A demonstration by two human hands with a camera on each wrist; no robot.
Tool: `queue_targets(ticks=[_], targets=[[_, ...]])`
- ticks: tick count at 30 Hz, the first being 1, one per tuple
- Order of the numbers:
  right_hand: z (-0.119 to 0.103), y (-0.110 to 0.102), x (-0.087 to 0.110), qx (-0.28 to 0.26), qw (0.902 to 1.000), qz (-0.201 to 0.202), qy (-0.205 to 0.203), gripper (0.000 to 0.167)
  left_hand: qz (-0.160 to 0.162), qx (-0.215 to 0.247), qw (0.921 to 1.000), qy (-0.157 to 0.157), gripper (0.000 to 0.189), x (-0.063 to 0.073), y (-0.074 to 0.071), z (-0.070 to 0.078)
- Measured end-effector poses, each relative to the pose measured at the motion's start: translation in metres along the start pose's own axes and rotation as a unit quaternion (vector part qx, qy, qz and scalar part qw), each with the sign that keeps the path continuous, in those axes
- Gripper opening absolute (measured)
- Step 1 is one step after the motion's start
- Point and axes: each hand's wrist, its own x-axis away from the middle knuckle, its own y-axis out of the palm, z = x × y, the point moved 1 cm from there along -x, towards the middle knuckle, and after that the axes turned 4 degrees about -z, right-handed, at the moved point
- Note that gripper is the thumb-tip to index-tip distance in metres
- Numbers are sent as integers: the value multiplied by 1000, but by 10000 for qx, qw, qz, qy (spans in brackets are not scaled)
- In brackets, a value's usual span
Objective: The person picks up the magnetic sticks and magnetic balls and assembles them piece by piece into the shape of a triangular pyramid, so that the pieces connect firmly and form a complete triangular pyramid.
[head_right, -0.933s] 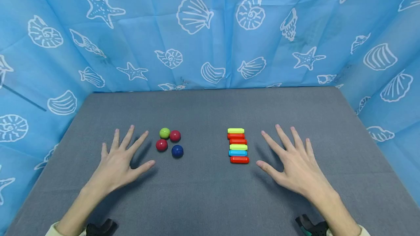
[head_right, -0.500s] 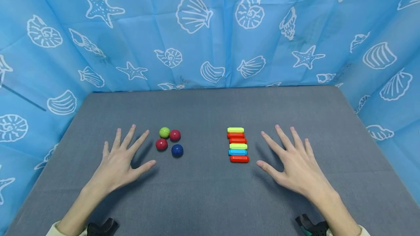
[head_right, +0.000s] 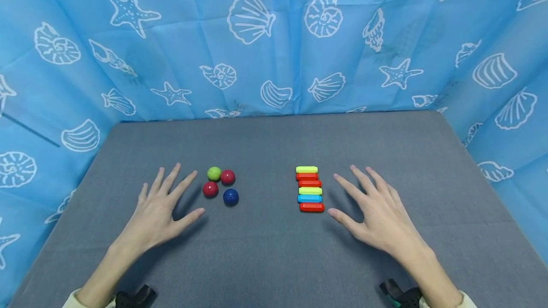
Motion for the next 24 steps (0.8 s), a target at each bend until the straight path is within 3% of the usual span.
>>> queue_targets(ticks=[7,15,20,24], targets=[[-9,-2,-3,-214,9996,48,-157,72,234,141,9990,362,84,-6,-1,10],[-23,3,-9,-704,9933,544,-733,55,707,455,9871,1366,66,-25,-2,25],[-34,8,-13,-966,9894,403,-1010,47,620,844,9774,1834,54,-37,-3,36],[-39,13,-16,-1072,9871,257,-1160,42,395,814,9765,1957,48,-44,-2,44]])
